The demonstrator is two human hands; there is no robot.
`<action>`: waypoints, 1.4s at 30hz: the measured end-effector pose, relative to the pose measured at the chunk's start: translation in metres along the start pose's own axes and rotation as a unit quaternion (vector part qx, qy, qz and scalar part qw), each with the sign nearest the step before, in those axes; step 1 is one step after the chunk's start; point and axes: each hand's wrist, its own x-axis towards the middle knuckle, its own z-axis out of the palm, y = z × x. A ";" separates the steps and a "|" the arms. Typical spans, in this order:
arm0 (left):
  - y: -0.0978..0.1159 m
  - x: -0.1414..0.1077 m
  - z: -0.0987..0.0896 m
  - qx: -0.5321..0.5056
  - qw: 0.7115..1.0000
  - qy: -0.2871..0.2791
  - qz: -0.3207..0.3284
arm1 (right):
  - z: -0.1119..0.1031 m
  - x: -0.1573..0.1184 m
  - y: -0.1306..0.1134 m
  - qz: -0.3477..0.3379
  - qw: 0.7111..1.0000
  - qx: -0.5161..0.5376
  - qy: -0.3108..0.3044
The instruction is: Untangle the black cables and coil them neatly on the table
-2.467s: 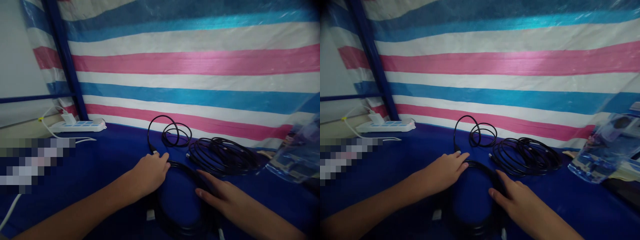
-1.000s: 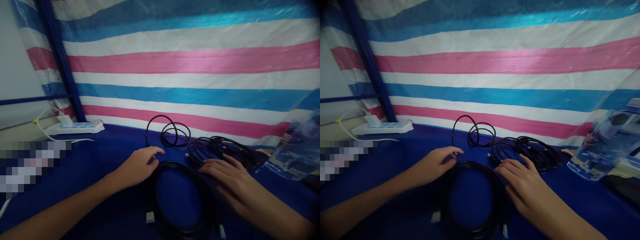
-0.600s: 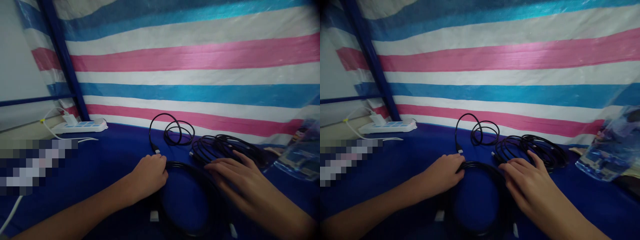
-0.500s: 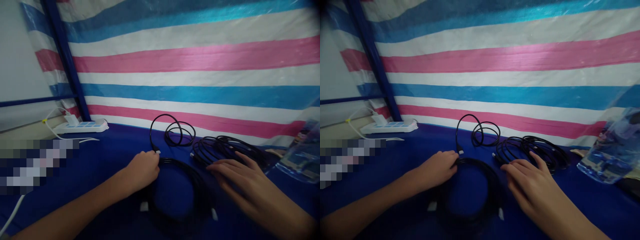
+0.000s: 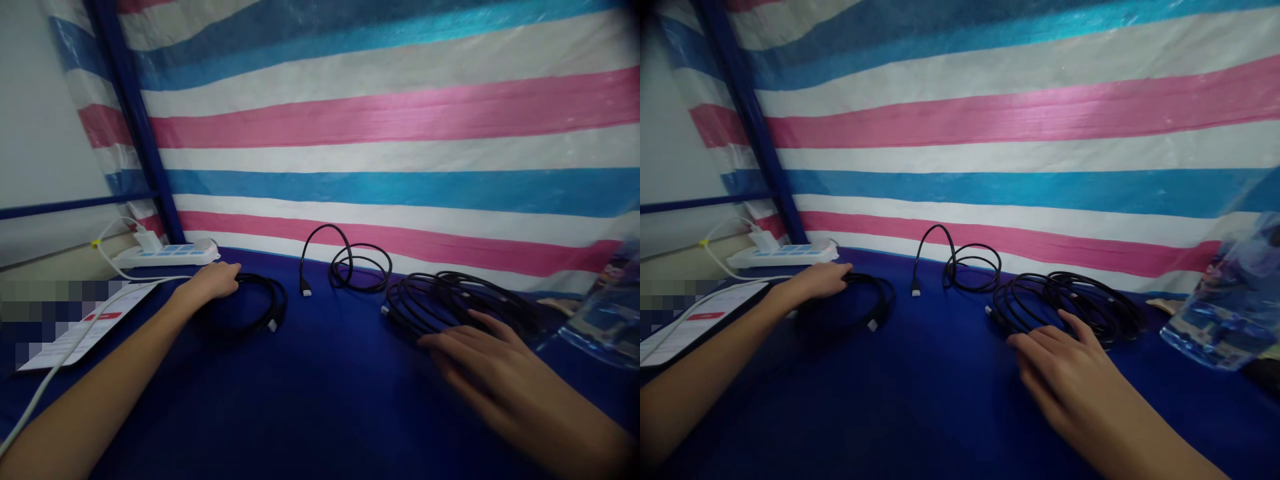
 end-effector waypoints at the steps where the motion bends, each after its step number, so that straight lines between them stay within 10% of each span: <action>1: 0.001 0.001 0.002 -0.003 1.000 0.012 -0.007 | 0.000 0.000 0.001 0.000 1.000 0.001 -0.001; 14: 0.029 -0.003 -0.009 -0.170 0.974 0.147 0.038 | -0.005 0.007 0.003 0.004 1.000 -0.010 0.014; 21: 0.138 0.007 -0.046 -0.288 0.920 0.144 0.224 | -0.007 0.010 -0.006 0.032 0.999 0.017 -0.022; 28: 0.230 0.046 -0.031 -0.141 0.932 0.016 0.334 | -0.010 0.008 -0.011 0.055 0.994 0.066 -0.072; 36: 0.224 0.044 -0.048 -0.050 0.914 -0.130 0.382 | -0.013 0.009 -0.017 0.062 0.990 0.073 -0.100; 42: 0.210 0.060 -0.105 -0.131 0.935 0.026 0.330 | -0.008 0.008 -0.014 0.070 0.986 0.085 -0.122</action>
